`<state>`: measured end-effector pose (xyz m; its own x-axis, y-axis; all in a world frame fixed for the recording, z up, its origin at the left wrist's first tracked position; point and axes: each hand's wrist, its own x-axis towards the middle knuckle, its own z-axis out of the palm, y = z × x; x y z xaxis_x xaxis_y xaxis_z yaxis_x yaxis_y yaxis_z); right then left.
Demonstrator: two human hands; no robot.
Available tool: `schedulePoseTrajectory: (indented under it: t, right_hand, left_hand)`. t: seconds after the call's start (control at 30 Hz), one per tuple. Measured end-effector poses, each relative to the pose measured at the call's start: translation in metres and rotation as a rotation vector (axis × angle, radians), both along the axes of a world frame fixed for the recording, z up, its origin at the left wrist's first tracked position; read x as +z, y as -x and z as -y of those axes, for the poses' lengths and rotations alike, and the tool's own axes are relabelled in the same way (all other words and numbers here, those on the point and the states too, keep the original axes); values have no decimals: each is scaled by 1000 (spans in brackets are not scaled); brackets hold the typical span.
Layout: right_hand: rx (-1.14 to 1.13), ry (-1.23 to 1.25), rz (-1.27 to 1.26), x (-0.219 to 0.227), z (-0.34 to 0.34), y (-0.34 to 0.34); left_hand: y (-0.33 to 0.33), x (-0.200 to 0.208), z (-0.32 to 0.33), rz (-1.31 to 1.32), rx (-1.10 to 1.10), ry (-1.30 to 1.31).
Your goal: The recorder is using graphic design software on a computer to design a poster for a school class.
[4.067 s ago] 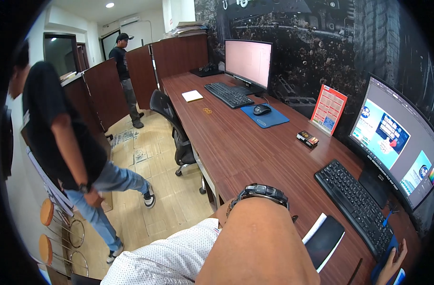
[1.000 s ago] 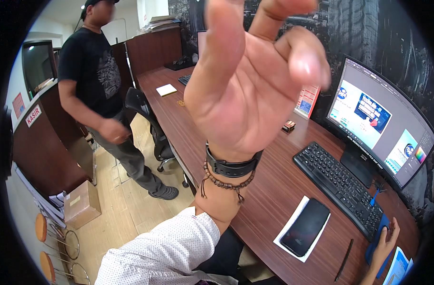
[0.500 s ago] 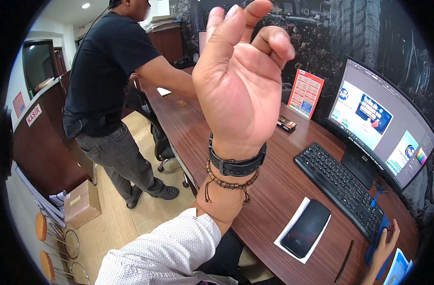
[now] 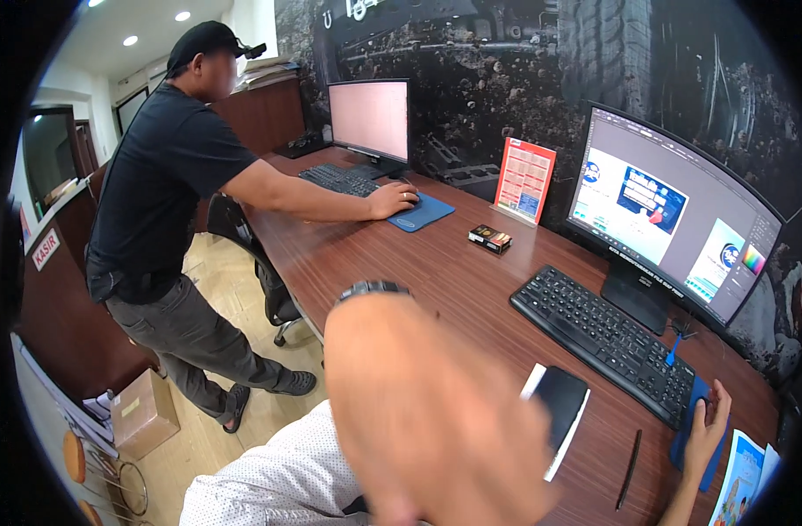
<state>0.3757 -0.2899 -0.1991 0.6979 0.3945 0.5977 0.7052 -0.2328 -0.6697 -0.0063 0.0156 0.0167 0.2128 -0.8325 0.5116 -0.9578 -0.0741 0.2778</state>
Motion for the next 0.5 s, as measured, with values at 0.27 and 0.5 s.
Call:
schedulePoseTrajectory:
  t: [0.27, 0.5]
  right_hand:
    - [-16, -15, -18, 11, -5, 11]
    - [-34, -35, 29, 16, -10, 16]
  left_hand:
    - [5, -6, 22, 3, -81, -340]
    - [0, -12, 41, -153, -175, 83]
